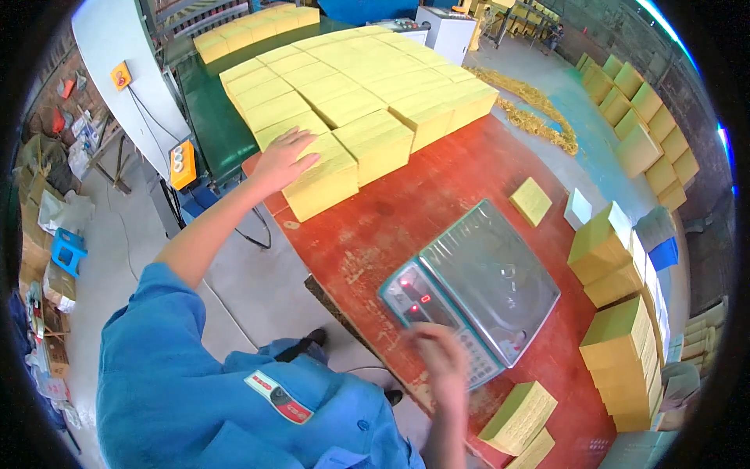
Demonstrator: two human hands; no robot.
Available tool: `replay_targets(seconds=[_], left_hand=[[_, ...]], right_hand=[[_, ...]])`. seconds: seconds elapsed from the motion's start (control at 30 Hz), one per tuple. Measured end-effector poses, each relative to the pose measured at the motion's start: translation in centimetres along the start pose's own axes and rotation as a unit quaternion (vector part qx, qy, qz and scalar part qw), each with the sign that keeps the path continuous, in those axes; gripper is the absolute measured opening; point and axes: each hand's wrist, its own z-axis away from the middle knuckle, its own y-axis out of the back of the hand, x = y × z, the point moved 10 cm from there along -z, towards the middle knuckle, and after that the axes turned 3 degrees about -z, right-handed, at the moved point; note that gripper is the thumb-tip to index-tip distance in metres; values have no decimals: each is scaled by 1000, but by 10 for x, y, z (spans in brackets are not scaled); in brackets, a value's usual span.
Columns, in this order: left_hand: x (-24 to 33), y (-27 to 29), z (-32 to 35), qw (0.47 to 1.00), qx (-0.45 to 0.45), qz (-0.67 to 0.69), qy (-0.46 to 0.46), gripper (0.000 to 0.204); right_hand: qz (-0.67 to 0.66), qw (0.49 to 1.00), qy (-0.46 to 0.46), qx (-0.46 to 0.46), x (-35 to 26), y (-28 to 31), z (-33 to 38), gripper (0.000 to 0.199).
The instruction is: Weighing and stacking stacks of yellow patterned paper on a digital scale in a factory setting.
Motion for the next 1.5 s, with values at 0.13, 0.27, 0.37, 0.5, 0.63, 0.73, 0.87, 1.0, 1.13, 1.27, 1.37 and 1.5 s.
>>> replay_targets(seconds=[0.13,0.27,0.37,0.5,0.63,0.73,0.87,1.0,1.13,1.27,1.37,1.5], left_hand=[[-6,-61,-13,982,-121,-129,-70,61],[1,-69,5,976,-144,-94,-130,62],[15,-66,23,972,-151,-44,-173,62],[64,-23,83,962,-169,11,-215,63],[78,7,133,973,-190,48,-124,64],[40,2,149,980,-129,149,-22,61],[42,-31,171,705,-224,621,258,55],[100,-87,147,631,-191,716,231,44],[297,-74,95,395,-269,852,214,51],[409,-96,64,247,-313,908,126,53],[448,-112,59,198,-313,923,101,55],[451,-123,58,218,-267,924,167,56]], right_hand=[[-154,956,-162,-191,112,-168,-12,26],[-161,928,-259,-214,173,-216,-4,29],[-177,921,-294,-183,200,-225,-14,37],[-312,905,-265,-118,214,-240,-33,48],[-377,890,-184,-177,182,-265,-38,70],[-271,938,-113,-187,159,-242,-19,71],[101,980,57,-162,49,-173,1,74],[280,936,212,10,-41,-115,20,87],[439,823,293,211,-106,-25,27,89],[516,773,276,246,-138,60,9,79],[531,777,243,235,-144,105,-6,74],[530,791,238,192,-148,124,-28,72]])
